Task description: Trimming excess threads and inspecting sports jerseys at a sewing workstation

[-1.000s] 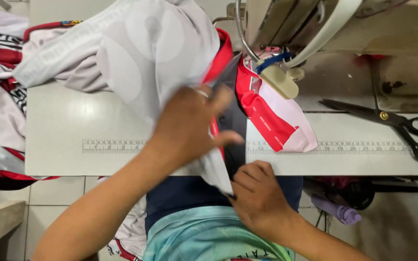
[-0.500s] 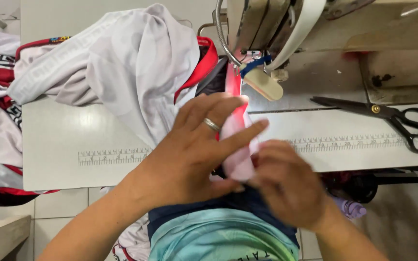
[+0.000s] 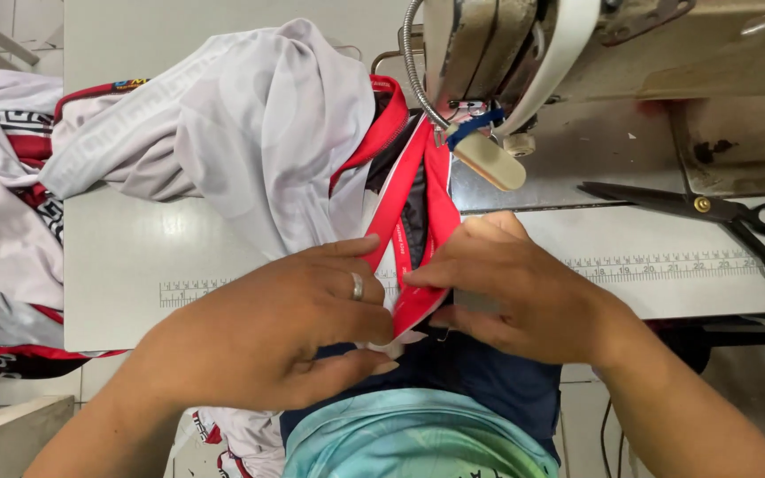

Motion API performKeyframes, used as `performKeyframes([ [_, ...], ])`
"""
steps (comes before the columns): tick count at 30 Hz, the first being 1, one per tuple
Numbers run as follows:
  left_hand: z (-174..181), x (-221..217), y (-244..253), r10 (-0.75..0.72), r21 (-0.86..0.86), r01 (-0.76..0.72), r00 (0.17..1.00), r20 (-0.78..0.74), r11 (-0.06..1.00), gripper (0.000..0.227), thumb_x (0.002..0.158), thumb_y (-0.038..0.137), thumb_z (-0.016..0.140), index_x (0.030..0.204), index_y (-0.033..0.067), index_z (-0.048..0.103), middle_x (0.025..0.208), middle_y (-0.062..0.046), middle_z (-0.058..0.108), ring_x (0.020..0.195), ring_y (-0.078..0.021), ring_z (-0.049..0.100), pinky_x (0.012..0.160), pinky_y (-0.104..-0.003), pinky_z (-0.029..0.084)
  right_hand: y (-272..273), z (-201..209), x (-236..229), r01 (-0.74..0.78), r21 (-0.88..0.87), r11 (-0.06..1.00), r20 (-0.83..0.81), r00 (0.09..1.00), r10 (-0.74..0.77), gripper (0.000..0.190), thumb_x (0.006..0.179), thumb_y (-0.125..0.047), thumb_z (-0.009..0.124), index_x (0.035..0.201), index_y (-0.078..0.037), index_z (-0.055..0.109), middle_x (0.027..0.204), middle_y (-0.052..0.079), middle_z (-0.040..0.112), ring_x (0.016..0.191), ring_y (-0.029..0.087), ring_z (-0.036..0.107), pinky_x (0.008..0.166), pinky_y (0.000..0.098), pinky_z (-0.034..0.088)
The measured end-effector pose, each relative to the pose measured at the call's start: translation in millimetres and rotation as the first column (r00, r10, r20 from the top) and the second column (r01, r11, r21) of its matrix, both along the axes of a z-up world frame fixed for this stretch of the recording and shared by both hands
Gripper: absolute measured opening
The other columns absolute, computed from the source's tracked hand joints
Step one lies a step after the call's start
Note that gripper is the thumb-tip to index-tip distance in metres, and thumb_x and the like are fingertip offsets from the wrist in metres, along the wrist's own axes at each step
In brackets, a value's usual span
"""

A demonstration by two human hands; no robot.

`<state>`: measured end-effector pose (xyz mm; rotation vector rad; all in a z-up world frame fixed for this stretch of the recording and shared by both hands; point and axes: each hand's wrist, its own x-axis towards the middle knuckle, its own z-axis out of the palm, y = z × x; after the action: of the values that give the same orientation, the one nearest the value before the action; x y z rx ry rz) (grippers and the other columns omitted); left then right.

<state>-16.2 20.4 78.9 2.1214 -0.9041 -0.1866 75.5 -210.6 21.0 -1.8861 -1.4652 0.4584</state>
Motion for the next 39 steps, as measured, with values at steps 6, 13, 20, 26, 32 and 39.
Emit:
performKeyframes([
  [6, -4, 9, 18, 0.001, -0.218, -0.031, 0.990, -0.140, 0.975, 0.019, 0.091, 0.018, 0.056, 0.079, 0.0043, 0.062, 0.067, -0.002, 0.060, 0.057, -0.0213, 0.054, 0.107, -0.048, 0.044, 5, 20, 4, -0.113, 0.254, 0.961, -0.061, 0.989, 0.132, 0.008, 0.090, -0.016, 0.058, 0.090, -0.009, 0.062, 0.099, 0.005, 0.063, 0.091, 0.023, 0.062, 0.089, 0.0409, 0.040],
  [13, -41, 24, 38, 0.201, -0.376, -0.311, 0.931, -0.304, 0.873, 0.022, 0.089, 0.014, 0.065, 0.110, 0.0062, 0.062, 0.099, -0.005, 0.065, 0.088, -0.0127, 0.060, 0.074, -0.022, 0.048, -16, -8, 8, 0.198, 0.300, 0.933, 0.009, 0.977, -0.211, 0.030, 0.079, -0.011, 0.076, 0.104, -0.004, 0.060, 0.095, 0.012, 0.058, 0.085, 0.022, 0.058, 0.074, 0.0290, 0.046],
  [20, -59, 35, 21, 0.190, 0.299, -0.339, 0.881, 0.434, 0.892, 0.049, 0.061, 0.037, 0.090, 0.087, 0.0146, 0.056, 0.093, -0.011, 0.052, 0.072, -0.0312, 0.053, 0.058, -0.044, 0.040, -3, -47, 13, 0.256, 0.190, 0.948, 0.643, 0.697, -0.317, 0.020, 0.084, -0.010, 0.073, 0.087, -0.012, 0.053, 0.075, 0.006, 0.033, 0.060, 0.027, 0.035, 0.058, 0.0382, 0.033],
  [26, -13, 17, 4, -0.018, -0.376, -0.035, 0.991, -0.135, 0.926, 0.009, 0.089, 0.010, 0.064, 0.082, 0.0066, 0.061, 0.080, -0.006, 0.062, 0.069, -0.0206, 0.057, 0.070, -0.031, 0.045, -6, 19, -9, 0.037, 0.396, 0.917, -0.128, 0.992, 0.016, 0.022, 0.089, -0.022, 0.054, 0.080, -0.003, 0.061, 0.088, 0.013, 0.066, 0.087, 0.031, 0.070, 0.094, 0.0483, 0.051],
  [32, -2, 11, -1, 0.245, -0.293, -0.220, 0.968, 0.052, 0.931, 0.016, 0.092, 0.015, 0.059, 0.080, 0.0047, 0.058, 0.068, -0.003, 0.055, 0.056, -0.0144, 0.047, 0.056, -0.026, 0.038, -12, 22, -18, 0.301, 0.303, 0.904, -0.065, 0.953, -0.295, 0.008, 0.086, -0.008, 0.060, 0.080, -0.003, 0.063, 0.074, 0.007, 0.065, 0.064, 0.020, 0.061, 0.060, 0.0270, 0.049],
  [39, -30, 9, -5, 0.408, -0.131, -0.387, 0.873, 0.267, 0.913, 0.021, 0.093, 0.012, 0.065, 0.078, 0.0115, 0.049, 0.060, 0.002, 0.049, 0.050, -0.0160, 0.040, 0.050, -0.030, 0.032, -8, 16, -29, 0.506, 0.194, 0.841, 0.059, 0.850, -0.524, 0.016, 0.088, -0.010, 0.064, 0.075, -0.009, 0.056, 0.063, -0.004, 0.065, 0.055, 0.009, 0.057, 0.055, 0.0224, 0.044],
])
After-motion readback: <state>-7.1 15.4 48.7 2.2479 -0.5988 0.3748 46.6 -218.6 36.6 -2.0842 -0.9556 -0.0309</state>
